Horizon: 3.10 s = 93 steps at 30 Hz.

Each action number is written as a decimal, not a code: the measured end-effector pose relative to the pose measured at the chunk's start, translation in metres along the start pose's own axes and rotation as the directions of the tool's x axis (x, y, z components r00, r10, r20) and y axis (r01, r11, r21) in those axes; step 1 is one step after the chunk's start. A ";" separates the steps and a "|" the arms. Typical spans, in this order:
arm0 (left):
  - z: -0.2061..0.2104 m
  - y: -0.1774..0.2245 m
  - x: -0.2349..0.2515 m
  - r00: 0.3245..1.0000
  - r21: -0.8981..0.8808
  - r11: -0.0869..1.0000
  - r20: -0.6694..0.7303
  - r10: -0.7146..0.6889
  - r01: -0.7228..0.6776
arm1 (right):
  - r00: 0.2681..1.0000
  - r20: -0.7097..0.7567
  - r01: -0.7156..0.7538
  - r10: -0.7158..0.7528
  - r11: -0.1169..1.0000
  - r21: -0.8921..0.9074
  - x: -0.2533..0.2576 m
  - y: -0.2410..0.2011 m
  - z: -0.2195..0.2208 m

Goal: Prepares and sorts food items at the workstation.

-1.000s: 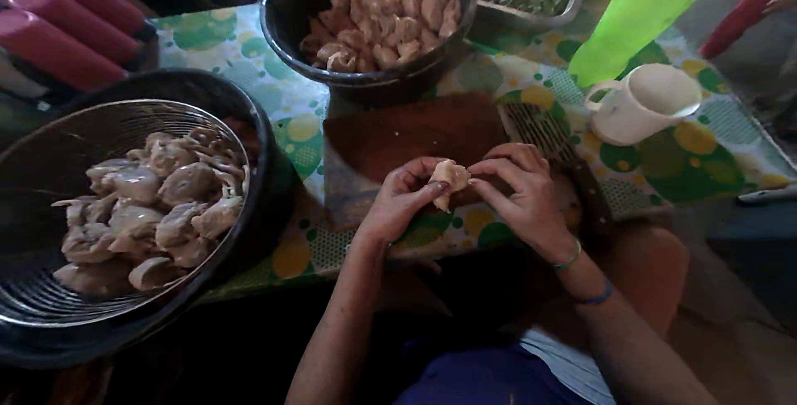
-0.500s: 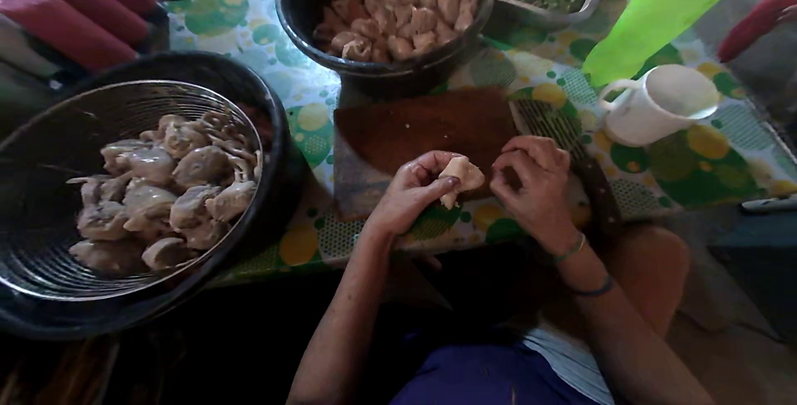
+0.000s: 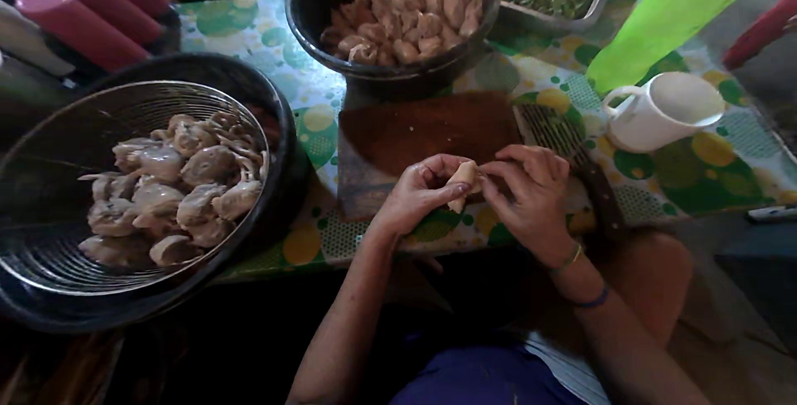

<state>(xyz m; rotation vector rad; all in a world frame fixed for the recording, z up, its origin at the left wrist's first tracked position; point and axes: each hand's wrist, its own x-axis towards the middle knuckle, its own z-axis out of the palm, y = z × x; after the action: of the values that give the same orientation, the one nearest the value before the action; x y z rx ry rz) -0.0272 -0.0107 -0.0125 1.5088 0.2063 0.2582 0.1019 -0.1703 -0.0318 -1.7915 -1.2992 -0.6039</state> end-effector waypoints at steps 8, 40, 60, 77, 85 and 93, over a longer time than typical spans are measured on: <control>0.000 0.000 0.000 0.999 0.045 0.999 0.032 0.022 -0.023 | 0.999 0.035 -0.010 0.012 0.999 -0.042 0.000 0.002 0.003; -0.004 -0.003 -0.001 0.999 -0.069 0.997 0.027 0.039 -0.037 | 0.982 0.131 -0.151 0.138 0.983 0.100 0.008 0.016 -0.022; -0.005 -0.005 -0.003 0.996 -0.054 0.996 0.063 0.069 -0.065 | 0.981 0.100 -0.186 0.166 0.953 0.239 0.006 0.021 -0.021; -0.007 -0.006 -0.002 0.996 -0.050 0.997 0.070 0.061 -0.058 | 0.962 0.223 -0.238 0.156 0.881 0.409 0.007 0.021 -0.025; -0.004 -0.005 0.000 0.997 -0.137 0.990 -0.072 0.022 -0.032 | 0.968 0.188 -0.205 0.163 0.952 0.227 0.004 0.015 -0.022; 0.000 -0.001 0.002 0.985 -0.206 0.978 -0.159 -0.058 0.024 | 0.998 0.033 -0.049 0.047 0.997 0.058 -0.004 0.003 -0.002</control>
<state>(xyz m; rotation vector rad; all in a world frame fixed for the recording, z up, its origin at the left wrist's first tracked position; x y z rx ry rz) -0.0254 -0.0102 -0.0130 1.2788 0.3329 0.3606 0.1031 -0.1741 -0.0347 -1.7853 -1.2784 -0.5082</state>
